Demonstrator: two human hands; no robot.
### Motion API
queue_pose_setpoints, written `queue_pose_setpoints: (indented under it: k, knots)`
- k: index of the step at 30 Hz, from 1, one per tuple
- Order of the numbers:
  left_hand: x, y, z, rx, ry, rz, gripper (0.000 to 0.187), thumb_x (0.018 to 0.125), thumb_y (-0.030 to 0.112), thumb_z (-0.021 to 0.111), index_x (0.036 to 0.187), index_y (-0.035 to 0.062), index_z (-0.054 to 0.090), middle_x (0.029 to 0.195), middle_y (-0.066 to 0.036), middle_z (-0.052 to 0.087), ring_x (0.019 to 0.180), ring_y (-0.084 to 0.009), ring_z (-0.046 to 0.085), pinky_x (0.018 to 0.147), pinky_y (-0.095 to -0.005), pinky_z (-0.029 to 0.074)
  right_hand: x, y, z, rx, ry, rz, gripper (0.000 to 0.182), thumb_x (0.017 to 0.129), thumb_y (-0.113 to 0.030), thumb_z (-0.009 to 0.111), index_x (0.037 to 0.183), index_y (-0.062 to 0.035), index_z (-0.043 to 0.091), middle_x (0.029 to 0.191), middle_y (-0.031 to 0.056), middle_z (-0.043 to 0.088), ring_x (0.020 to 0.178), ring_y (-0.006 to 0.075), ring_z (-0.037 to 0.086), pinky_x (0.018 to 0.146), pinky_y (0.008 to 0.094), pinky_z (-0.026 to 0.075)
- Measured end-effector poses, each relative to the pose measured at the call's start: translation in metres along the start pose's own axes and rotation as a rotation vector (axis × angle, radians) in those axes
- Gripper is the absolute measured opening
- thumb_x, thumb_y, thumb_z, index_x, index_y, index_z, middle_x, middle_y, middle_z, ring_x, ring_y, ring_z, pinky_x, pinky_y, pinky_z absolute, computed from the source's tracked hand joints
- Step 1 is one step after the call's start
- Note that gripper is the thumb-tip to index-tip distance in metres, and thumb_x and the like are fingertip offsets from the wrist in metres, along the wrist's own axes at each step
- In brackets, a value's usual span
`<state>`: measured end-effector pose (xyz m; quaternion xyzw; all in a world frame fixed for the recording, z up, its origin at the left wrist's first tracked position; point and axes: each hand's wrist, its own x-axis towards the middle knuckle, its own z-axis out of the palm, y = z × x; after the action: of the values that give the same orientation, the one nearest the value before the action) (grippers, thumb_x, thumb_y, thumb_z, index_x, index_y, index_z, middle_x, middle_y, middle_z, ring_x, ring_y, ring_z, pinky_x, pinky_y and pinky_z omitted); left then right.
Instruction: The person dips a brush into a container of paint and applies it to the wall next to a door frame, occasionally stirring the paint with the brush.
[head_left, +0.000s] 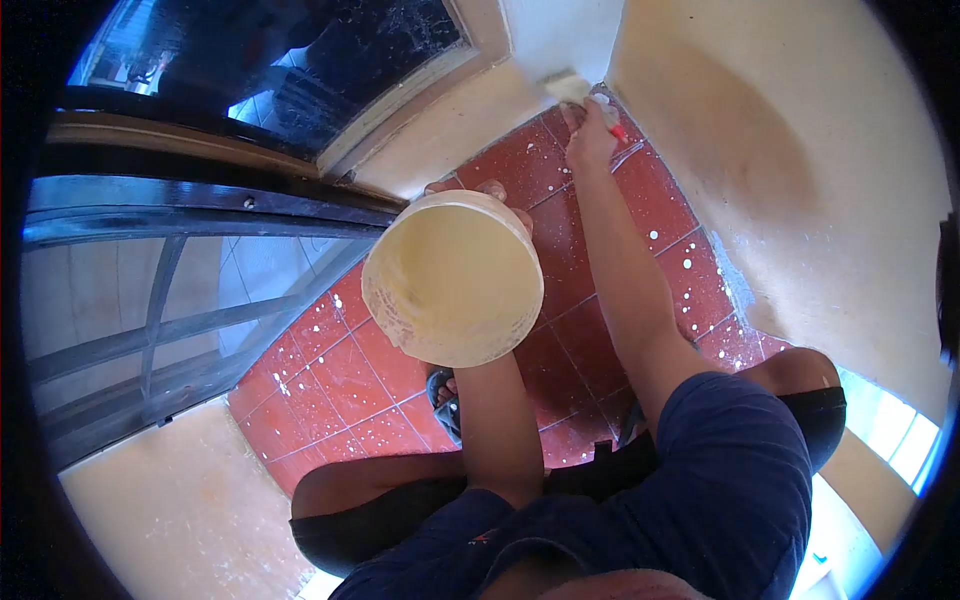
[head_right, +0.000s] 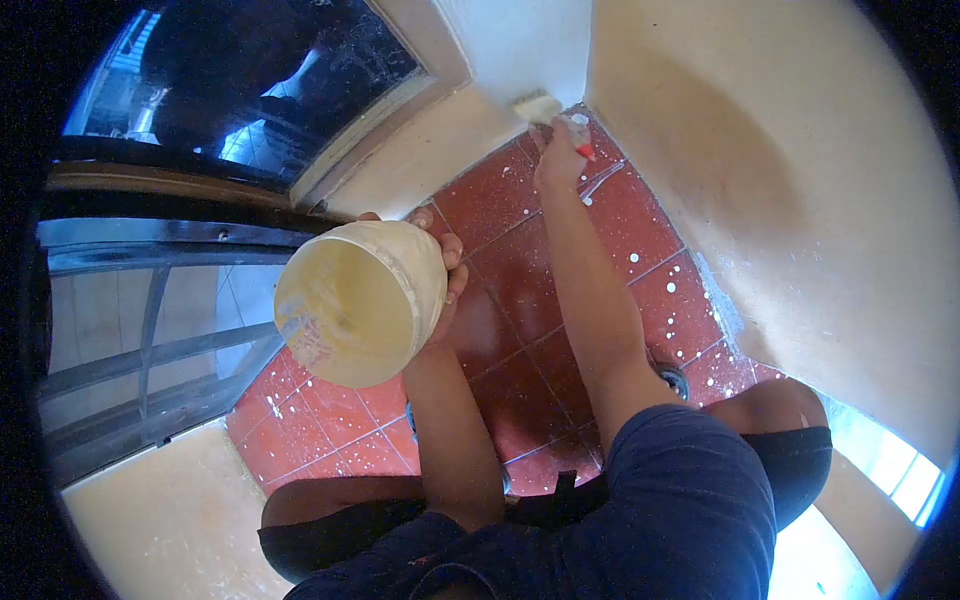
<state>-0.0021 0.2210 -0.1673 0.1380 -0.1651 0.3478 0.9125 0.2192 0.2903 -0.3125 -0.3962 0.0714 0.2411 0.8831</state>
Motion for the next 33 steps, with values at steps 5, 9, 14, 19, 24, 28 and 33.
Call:
queue_pose_setpoints:
  k: [5, 9, 14, 19, 24, 28, 33]
  knots:
    - [0.004, -0.004, -0.007, 0.162, -0.03, 0.046, 0.043, 0.09, 0.038, 0.046, 0.131, 0.0259, 0.042, 0.119, -0.016, 0.041, 0.093, -0.0383, 0.048, 0.061, -0.0371, 0.048, -0.026, -0.02, -0.007, 0.271, -0.118, 0.019, 0.019, 0.083, -0.001, 0.054, 0.099, -0.0045, 0.044, 0.095, 0.0108, 0.055, 0.085, 0.0223, 0.059, 0.073, 0.0354, 0.057]
    - [0.001, -0.008, -0.007, 0.126, 0.069, 0.076, 0.044, 0.09, 0.04, 0.047, 0.131, 0.0259, 0.042, 0.12, -0.016, 0.041, 0.094, -0.0374, 0.048, 0.061, -0.0366, 0.048, -0.003, 0.037, -0.048, -0.063, -0.071, -0.013, 0.017, 0.083, -0.002, 0.054, 0.096, -0.0043, 0.043, 0.094, 0.0101, 0.054, 0.088, 0.0225, 0.058, 0.073, 0.0353, 0.057]
    - [0.001, -0.003, -0.007, 0.118, 0.055, 0.079, 0.046, 0.089, 0.041, 0.047, 0.132, 0.0254, 0.041, 0.121, -0.017, 0.041, 0.095, -0.0373, 0.047, 0.061, -0.0356, 0.048, -0.011, 0.03, -0.051, -0.139, -0.029, 0.016, 0.02, 0.081, -0.001, 0.055, 0.097, -0.0042, 0.044, 0.095, 0.0102, 0.053, 0.085, 0.021, 0.057, 0.072, 0.0344, 0.057]
    - [-0.01, -0.004, -0.018, 0.081, 0.096, 0.092, 0.049, 0.087, 0.041, 0.05, 0.132, 0.0242, 0.041, 0.122, -0.018, 0.041, 0.096, -0.038, 0.046, 0.062, -0.0367, 0.047, -0.016, 0.019, 0.002, -0.001, -0.05, 0.007, 0.021, 0.079, 0.001, 0.057, 0.096, -0.0044, 0.045, 0.096, 0.0102, 0.053, 0.087, 0.0204, 0.057, 0.073, 0.0356, 0.057]
    - [0.003, -0.008, 0.001, 0.088, 0.086, 0.084, 0.049, 0.086, 0.041, 0.052, 0.131, 0.0246, 0.041, 0.122, -0.018, 0.041, 0.096, -0.0382, 0.046, 0.063, -0.037, 0.047, -0.025, 0.014, -0.023, -0.1, -0.042, 0.0, 0.022, 0.081, 0.0, 0.056, 0.099, -0.0046, 0.043, 0.095, 0.0096, 0.054, 0.086, 0.0196, 0.057, 0.073, 0.0361, 0.057]
    - [0.006, -0.006, -0.011, -0.022, -0.087, -0.061, 0.047, 0.087, 0.041, 0.05, 0.131, 0.0248, 0.043, 0.121, -0.017, 0.04, 0.096, -0.0377, 0.046, 0.061, -0.0368, 0.047, -0.003, 0.04, -0.01, -0.169, -0.034, 0.034, 0.021, 0.082, -0.001, 0.056, 0.099, -0.0049, 0.044, 0.096, 0.0091, 0.055, 0.084, 0.0198, 0.059, 0.072, 0.0359, 0.057]
    - [0.002, -0.002, -0.011, -0.037, -0.027, -0.043, 0.044, 0.089, 0.04, 0.047, 0.13, 0.0256, 0.043, 0.12, -0.017, 0.04, 0.094, -0.0367, 0.046, 0.06, -0.0365, 0.048, -0.041, -0.039, 0.026, 0.156, -0.156, 0.085, 0.02, 0.082, 0.0, 0.056, 0.099, -0.0052, 0.045, 0.097, 0.0088, 0.055, 0.088, 0.0204, 0.059, 0.073, 0.0369, 0.056]
